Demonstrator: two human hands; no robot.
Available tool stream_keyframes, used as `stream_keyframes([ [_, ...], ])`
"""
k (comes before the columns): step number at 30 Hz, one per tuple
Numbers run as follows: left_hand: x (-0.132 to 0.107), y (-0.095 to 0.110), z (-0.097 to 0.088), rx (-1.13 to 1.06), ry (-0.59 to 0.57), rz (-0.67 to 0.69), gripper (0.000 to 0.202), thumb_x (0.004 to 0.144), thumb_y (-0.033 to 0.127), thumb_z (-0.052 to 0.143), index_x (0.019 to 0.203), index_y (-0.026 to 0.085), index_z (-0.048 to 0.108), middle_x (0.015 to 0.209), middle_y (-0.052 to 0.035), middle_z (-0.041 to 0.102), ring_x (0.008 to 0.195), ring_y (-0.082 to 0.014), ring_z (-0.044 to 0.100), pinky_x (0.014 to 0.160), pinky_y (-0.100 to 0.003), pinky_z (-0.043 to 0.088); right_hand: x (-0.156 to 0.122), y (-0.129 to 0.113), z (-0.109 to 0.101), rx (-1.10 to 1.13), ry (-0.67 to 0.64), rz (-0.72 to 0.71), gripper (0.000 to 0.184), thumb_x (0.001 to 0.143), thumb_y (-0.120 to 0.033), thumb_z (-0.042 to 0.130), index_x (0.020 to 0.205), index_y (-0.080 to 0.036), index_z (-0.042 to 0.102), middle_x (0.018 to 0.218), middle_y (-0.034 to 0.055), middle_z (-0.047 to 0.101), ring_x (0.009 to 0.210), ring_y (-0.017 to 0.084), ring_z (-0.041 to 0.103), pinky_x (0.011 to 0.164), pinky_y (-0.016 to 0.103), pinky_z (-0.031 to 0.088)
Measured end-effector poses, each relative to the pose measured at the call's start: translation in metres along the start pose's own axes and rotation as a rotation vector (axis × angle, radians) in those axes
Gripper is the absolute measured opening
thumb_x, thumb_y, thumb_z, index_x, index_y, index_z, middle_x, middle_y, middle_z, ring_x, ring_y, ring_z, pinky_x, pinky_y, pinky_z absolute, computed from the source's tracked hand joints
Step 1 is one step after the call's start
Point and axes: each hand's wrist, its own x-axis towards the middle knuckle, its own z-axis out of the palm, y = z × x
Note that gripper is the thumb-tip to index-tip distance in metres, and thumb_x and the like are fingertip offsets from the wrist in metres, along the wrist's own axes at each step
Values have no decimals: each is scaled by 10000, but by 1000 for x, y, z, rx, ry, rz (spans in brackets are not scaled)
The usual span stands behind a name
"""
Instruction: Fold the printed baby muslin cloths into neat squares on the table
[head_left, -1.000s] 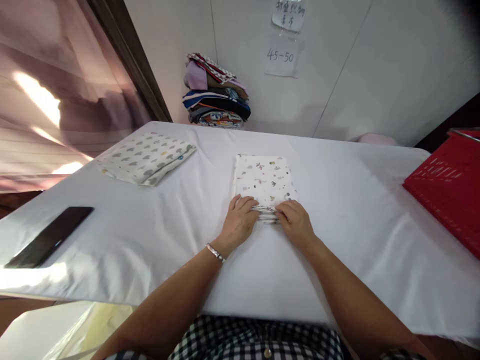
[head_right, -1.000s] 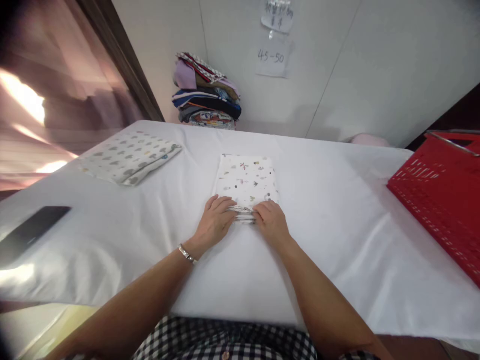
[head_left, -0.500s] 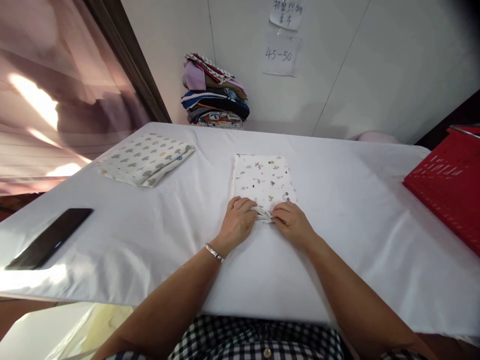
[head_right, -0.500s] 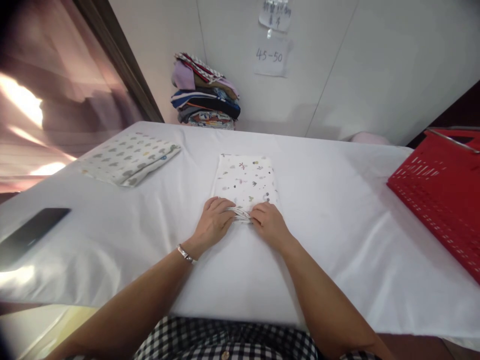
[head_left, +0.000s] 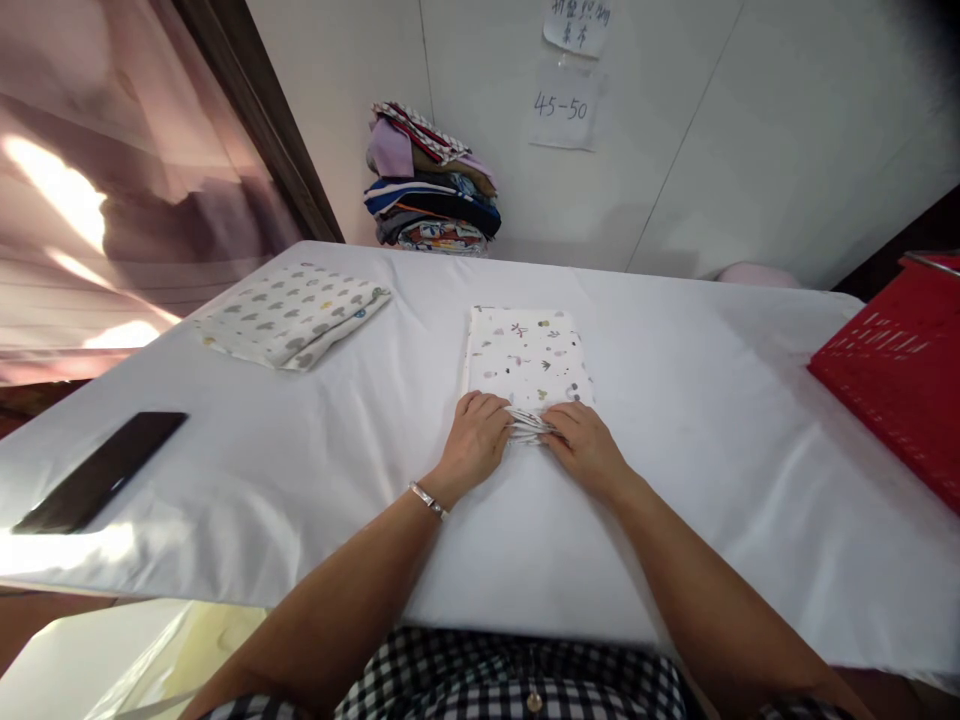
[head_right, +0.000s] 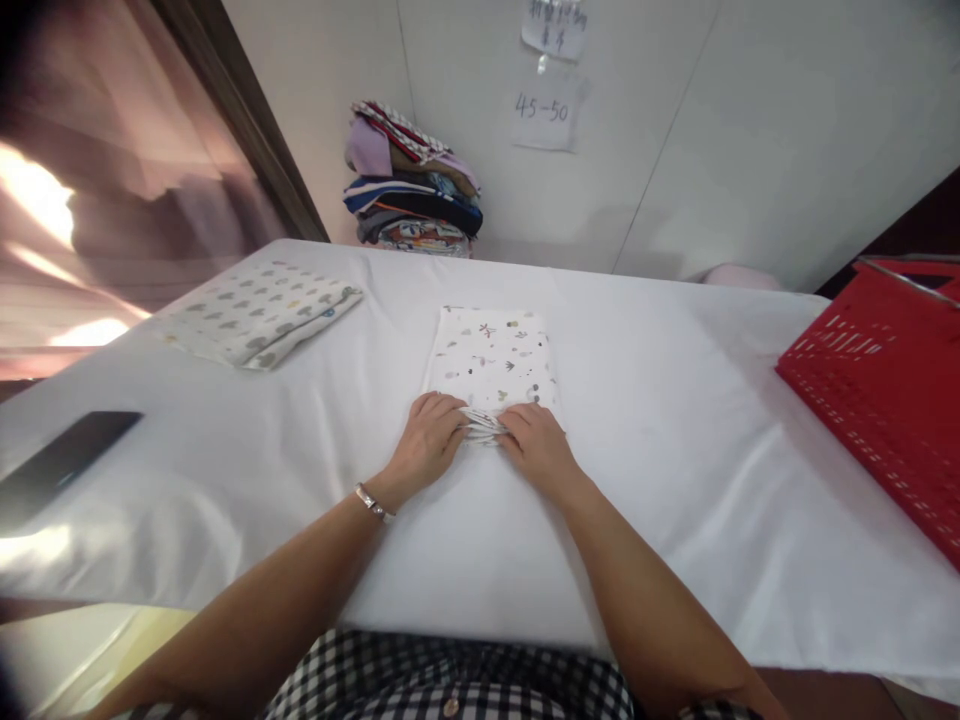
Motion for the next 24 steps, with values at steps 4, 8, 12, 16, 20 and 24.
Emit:
stream_keyframes([
  [4,-1,-1,1,7,-6,-15,152,878,182,413,836,196,558,996,-50,607,989,-186,507,995,-441,303,0,1,1,-19,7,-11,178,862,-191,492,1015,-206,583,1002,61,610,903,201,527,772,346,417],
  [8,-1,-1,1,-1,-7,-19,156,881,197,419,842,201,570,1002,-47,615,992,-184,518,1013,-448,285,1,1,2,-37,11,-14,226,866,-155,458,1046,-207,584,1001,69,611,898,206,525,767,352,421],
  [12,-1,1,-1,-28,9,-19,117,866,219,462,843,212,577,1016,-38,621,999,-180,524,1015,-448,288,1,2,2,-47,30,-14,217,865,-133,447,1013,-192,595,962,66,619,860,198,521,740,335,422],
  [16,-2,0,-3,-70,86,-49,87,848,275,508,858,203,556,1040,-53,612,1011,-186,527,1002,-439,313,0,3,3,-42,55,-8,206,875,-158,444,1005,-193,600,949,65,623,842,198,522,734,335,427],
  [20,-3,-7,-2,-64,117,-78,193,849,286,507,1015,194,541,982,-59,628,950,-193,545,960,-426,349,0,5,4,-33,60,-9,211,885,-178,430,1013,-194,598,955,70,621,845,202,523,737,344,433],
  [24,-4,-12,-3,-45,76,-61,188,869,238,464,1015,204,577,968,-53,629,937,-189,546,891,-389,394,0,5,4,-32,51,-24,210,886,-192,437,1021,-205,597,965,72,622,860,206,532,740,352,438],
])
